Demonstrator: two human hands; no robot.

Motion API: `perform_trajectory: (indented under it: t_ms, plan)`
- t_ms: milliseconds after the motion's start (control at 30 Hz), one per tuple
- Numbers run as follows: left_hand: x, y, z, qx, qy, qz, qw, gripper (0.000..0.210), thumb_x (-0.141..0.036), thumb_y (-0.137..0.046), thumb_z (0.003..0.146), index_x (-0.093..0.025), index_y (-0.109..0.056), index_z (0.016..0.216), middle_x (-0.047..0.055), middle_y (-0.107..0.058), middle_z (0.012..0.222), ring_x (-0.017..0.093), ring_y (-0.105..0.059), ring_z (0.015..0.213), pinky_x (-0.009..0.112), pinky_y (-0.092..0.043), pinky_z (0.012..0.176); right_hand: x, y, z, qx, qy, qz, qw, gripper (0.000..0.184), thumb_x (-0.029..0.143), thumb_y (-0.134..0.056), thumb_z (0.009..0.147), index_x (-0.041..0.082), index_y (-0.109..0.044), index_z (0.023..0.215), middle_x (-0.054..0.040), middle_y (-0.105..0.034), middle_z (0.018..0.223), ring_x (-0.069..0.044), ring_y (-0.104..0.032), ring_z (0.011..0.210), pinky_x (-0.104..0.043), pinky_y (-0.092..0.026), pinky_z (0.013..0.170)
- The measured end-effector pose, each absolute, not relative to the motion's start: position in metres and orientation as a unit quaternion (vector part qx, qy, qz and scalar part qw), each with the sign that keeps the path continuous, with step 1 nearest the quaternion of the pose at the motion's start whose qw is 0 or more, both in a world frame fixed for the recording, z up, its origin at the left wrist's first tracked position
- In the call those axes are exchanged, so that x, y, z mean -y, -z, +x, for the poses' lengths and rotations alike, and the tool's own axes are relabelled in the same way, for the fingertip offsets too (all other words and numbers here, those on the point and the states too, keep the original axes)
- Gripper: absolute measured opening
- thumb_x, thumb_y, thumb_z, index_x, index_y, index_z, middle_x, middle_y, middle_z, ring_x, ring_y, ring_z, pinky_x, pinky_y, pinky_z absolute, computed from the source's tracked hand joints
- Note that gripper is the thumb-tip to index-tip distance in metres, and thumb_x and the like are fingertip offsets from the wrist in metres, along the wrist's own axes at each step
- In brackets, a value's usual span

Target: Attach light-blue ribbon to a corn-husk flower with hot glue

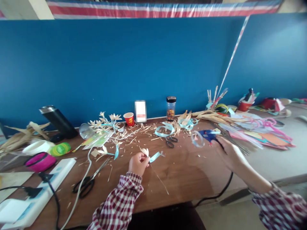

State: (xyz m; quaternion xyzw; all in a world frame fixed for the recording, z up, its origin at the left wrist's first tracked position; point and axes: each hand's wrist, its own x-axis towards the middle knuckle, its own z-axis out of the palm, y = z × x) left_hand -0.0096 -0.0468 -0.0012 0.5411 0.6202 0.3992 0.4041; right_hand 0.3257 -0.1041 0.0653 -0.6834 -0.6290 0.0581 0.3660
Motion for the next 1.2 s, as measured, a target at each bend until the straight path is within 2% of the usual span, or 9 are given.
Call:
perform_trajectory:
  t_ms: [100, 267, 367, 533, 667, 800, 1000, 1200]
  plan:
    - [0.046, 0.004, -0.009, -0.617, -0.412, 0.529, 0.412, 0.016, -0.028, -0.066, 0.062, -0.015, -0.063, 0.072, -0.001, -0.064, 0.056, 0.013, -0.061, 0.046, 0.020, -0.047, 0.046, 0.101, -0.073, 0.332, 0.634, -0.070, -0.663, 0.392, 0.031, 0.045, -0.033, 0.089, 0.021, -0.050, 0.080, -0.0019, -0.055, 0.062, -0.017, -0.054, 0.056, -0.028, -0.043, 0.055]
    - [0.045, 0.008, -0.009, -0.614, -0.425, 0.528, 0.405, 0.016, -0.028, -0.067, 0.062, -0.016, -0.063, 0.070, 0.000, -0.064, 0.054, 0.013, -0.060, 0.044, 0.021, -0.047, 0.045, 0.095, -0.078, 0.332, 0.651, 0.079, -0.684, 0.318, 0.032, 0.045, -0.037, 0.086, 0.019, -0.056, 0.090, -0.0091, -0.062, 0.080, -0.022, -0.058, 0.067, -0.030, -0.042, 0.059]
    - [0.045, 0.008, -0.009, -0.612, -0.423, 0.531, 0.406, 0.015, -0.029, -0.066, 0.062, -0.016, -0.063, 0.069, 0.000, -0.064, 0.054, 0.013, -0.060, 0.045, 0.021, -0.048, 0.045, 0.091, -0.082, 0.335, 0.649, 0.089, -0.684, 0.321, 0.031, 0.044, -0.036, 0.087, 0.020, -0.055, 0.090, -0.0087, -0.062, 0.079, -0.022, -0.058, 0.068, -0.031, -0.043, 0.060]
    - [0.045, 0.008, -0.009, -0.608, -0.430, 0.524, 0.413, 0.016, -0.030, -0.067, 0.061, -0.016, -0.063, 0.069, -0.001, -0.064, 0.054, 0.013, -0.060, 0.044, 0.022, -0.048, 0.046, 0.083, -0.088, 0.355, 0.639, -0.068, -0.678, 0.358, 0.033, 0.050, -0.037, 0.087, 0.022, -0.049, 0.074, -0.0005, -0.053, 0.057, -0.016, -0.053, 0.049, -0.030, -0.044, 0.052]
    - [0.044, 0.009, -0.009, -0.603, -0.434, 0.518, 0.423, 0.017, -0.032, -0.066, 0.062, -0.016, -0.063, 0.069, -0.002, -0.063, 0.051, 0.013, -0.058, 0.043, 0.022, -0.047, 0.045, 0.084, -0.083, 0.355, 0.554, -0.173, -0.691, 0.431, 0.034, 0.055, -0.040, 0.084, 0.023, -0.046, 0.077, -0.0011, -0.053, 0.062, -0.013, -0.050, 0.046, -0.025, -0.040, 0.040]
    - [0.045, 0.006, -0.011, -0.599, -0.432, 0.511, 0.440, 0.016, -0.033, -0.063, 0.066, -0.017, -0.062, 0.068, -0.002, -0.060, 0.049, 0.013, -0.058, 0.044, 0.022, -0.048, 0.046, 0.097, -0.072, 0.317, 0.509, -0.316, -0.645, 0.473, 0.041, 0.062, -0.047, 0.078, 0.020, -0.045, 0.074, 0.0021, -0.049, 0.060, -0.009, -0.045, 0.044, -0.020, -0.036, 0.035]
    - [0.045, 0.001, -0.013, -0.622, -0.390, 0.530, 0.424, 0.015, -0.032, -0.061, 0.068, -0.018, -0.062, 0.062, -0.003, -0.056, 0.041, 0.013, -0.058, 0.043, 0.020, -0.042, 0.042, 0.111, -0.053, 0.242, 0.481, -0.503, -0.585, 0.416, 0.047, 0.065, -0.048, 0.074, 0.018, -0.046, 0.067, 0.0047, -0.045, 0.055, -0.006, -0.040, 0.041, -0.017, -0.031, 0.035]
    - [0.043, 0.003, -0.013, -0.632, -0.377, 0.543, 0.404, 0.016, -0.027, -0.058, 0.068, -0.019, -0.057, 0.054, -0.003, -0.057, 0.040, 0.013, -0.058, 0.042, 0.022, -0.042, 0.045, 0.101, -0.033, 0.207, 0.529, -0.540, -0.541, 0.367, 0.045, 0.061, -0.042, 0.081, 0.018, -0.045, 0.067, 0.0048, -0.045, 0.055, -0.007, -0.041, 0.042, -0.016, -0.030, 0.035]
